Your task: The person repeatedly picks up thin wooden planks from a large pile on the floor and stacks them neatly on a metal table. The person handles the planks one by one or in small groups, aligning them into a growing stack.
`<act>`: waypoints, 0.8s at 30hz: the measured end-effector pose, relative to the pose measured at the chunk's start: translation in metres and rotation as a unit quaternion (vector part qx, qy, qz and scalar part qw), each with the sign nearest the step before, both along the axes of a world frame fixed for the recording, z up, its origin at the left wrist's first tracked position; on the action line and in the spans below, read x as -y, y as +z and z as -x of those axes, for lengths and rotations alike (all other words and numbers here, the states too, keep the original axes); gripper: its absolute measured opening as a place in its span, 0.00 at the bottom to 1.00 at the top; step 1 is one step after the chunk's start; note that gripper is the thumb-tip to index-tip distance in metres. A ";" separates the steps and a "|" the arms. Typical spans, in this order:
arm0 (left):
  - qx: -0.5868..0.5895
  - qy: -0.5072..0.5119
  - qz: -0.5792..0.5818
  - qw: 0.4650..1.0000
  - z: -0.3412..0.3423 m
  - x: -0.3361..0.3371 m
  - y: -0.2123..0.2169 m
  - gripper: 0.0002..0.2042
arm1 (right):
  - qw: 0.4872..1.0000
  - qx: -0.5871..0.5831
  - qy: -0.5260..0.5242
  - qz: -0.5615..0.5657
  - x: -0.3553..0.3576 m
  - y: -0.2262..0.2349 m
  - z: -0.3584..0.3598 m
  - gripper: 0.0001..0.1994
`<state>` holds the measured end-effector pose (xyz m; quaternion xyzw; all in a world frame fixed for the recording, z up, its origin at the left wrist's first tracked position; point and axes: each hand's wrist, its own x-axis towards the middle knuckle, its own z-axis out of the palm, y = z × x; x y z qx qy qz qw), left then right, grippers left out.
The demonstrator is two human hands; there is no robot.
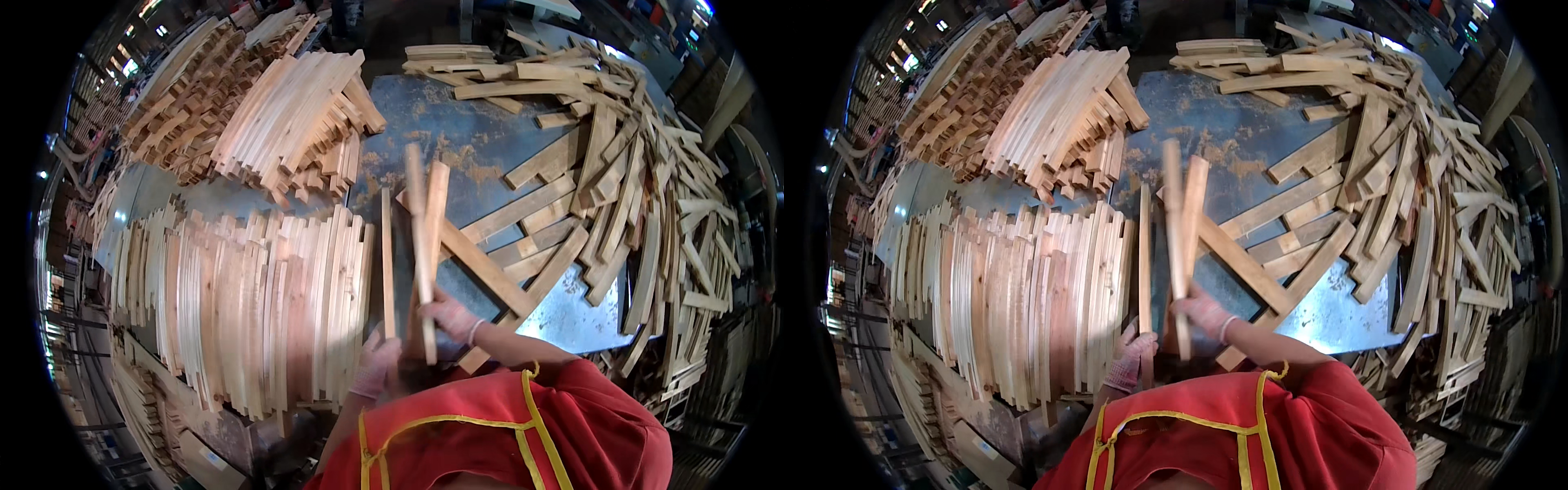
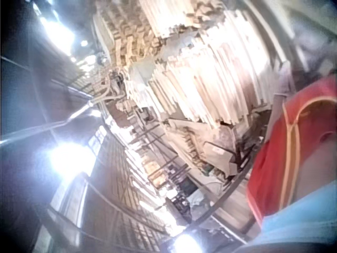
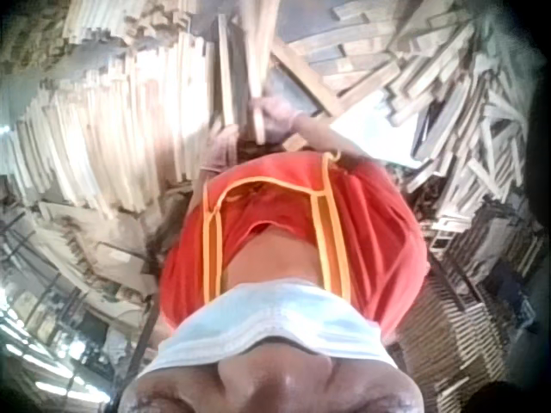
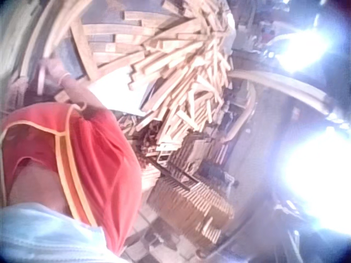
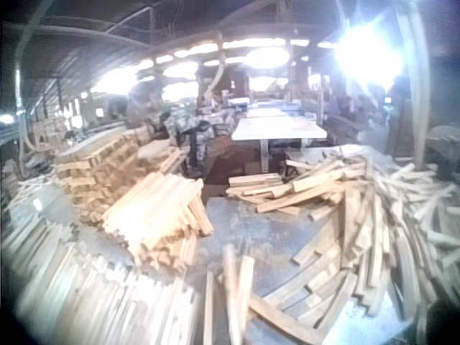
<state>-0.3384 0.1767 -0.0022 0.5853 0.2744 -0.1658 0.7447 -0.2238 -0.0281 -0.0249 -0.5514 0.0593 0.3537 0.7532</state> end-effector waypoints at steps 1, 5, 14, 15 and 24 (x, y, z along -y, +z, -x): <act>0.005 0.027 0.011 1.000 0.005 -0.003 0.005 0.19 | 0.997 -0.007 0.079 0.012 -0.015 0.021 0.016 0.38; 0.081 -0.070 -0.313 0.944 0.009 -0.014 0.009 0.19 | 0.958 0.097 0.195 0.186 -0.064 0.005 0.051 0.36; 0.099 -0.208 -0.774 0.589 -0.019 0.005 0.017 0.35 | 0.856 0.338 0.200 0.337 0.040 0.057 -0.076 0.31; 0.110 -0.177 -0.790 0.576 -0.019 0.003 0.021 0.35 | 0.801 0.398 0.103 0.435 0.056 0.060 -0.084 0.33; 0.134 -0.197 -0.608 0.757 -0.042 0.064 -0.037 0.42 | 0.723 0.323 0.201 0.576 0.073 0.026 -0.096 0.45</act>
